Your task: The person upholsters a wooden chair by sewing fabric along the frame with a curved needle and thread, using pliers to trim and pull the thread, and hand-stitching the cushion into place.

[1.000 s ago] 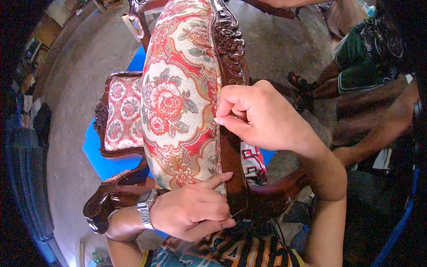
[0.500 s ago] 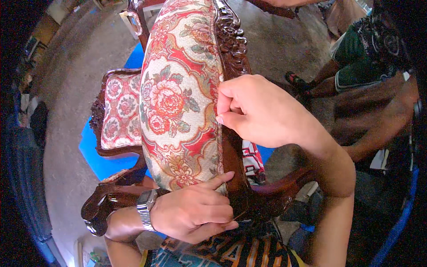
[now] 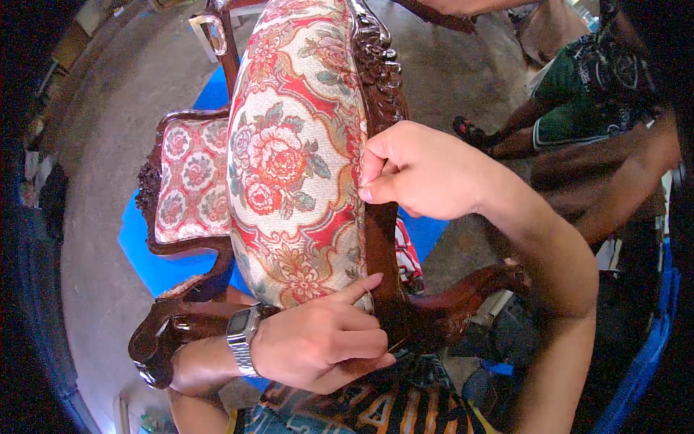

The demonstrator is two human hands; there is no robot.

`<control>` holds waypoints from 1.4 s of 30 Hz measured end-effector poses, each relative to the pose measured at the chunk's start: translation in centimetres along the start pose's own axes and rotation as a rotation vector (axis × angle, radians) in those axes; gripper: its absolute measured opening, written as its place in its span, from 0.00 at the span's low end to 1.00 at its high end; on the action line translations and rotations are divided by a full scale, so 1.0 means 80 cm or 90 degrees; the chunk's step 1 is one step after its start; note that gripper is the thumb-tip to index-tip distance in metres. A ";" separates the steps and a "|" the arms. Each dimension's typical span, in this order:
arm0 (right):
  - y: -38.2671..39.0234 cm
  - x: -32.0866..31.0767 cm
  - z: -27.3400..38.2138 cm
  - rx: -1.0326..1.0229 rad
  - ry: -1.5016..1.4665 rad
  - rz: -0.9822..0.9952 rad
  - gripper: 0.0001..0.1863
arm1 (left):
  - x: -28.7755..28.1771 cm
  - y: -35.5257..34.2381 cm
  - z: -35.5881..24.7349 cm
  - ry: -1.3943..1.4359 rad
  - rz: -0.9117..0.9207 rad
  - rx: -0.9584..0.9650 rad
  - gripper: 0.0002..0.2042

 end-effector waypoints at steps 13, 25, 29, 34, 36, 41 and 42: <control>0.022 0.010 -0.013 -0.132 -0.002 0.021 0.15 | 0.000 0.001 -0.001 -0.024 -0.047 0.020 0.12; 0.018 0.033 -0.018 -0.350 0.009 -0.339 0.12 | 0.000 0.007 -0.002 -0.053 -0.057 0.028 0.08; 0.028 0.027 -0.013 -0.360 -0.004 -0.338 0.12 | -0.002 0.007 -0.003 -0.038 -0.041 0.054 0.09; 0.023 0.029 -0.013 -0.368 0.031 -0.384 0.11 | -0.007 0.008 -0.011 0.006 -0.092 0.122 0.11; 0.020 0.034 -0.010 -0.423 0.084 -0.349 0.10 | -0.010 0.011 -0.018 -0.061 -0.092 0.104 0.11; 0.031 0.043 -0.017 -0.310 0.015 -0.357 0.09 | -0.041 0.017 -0.062 -0.535 -0.365 0.012 0.07; 0.036 0.045 -0.017 -0.333 -0.028 -0.365 0.09 | -0.049 0.016 -0.071 -0.571 -0.423 -0.012 0.07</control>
Point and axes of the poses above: each hand's wrist, its own y-axis away from the middle knuckle, its own x-axis out of the palm, z = x × y, the point moved 4 cm from there along -y, towards the middle knuckle, and after that the axes turned 7 degrees about z, right-handed, at the moved point
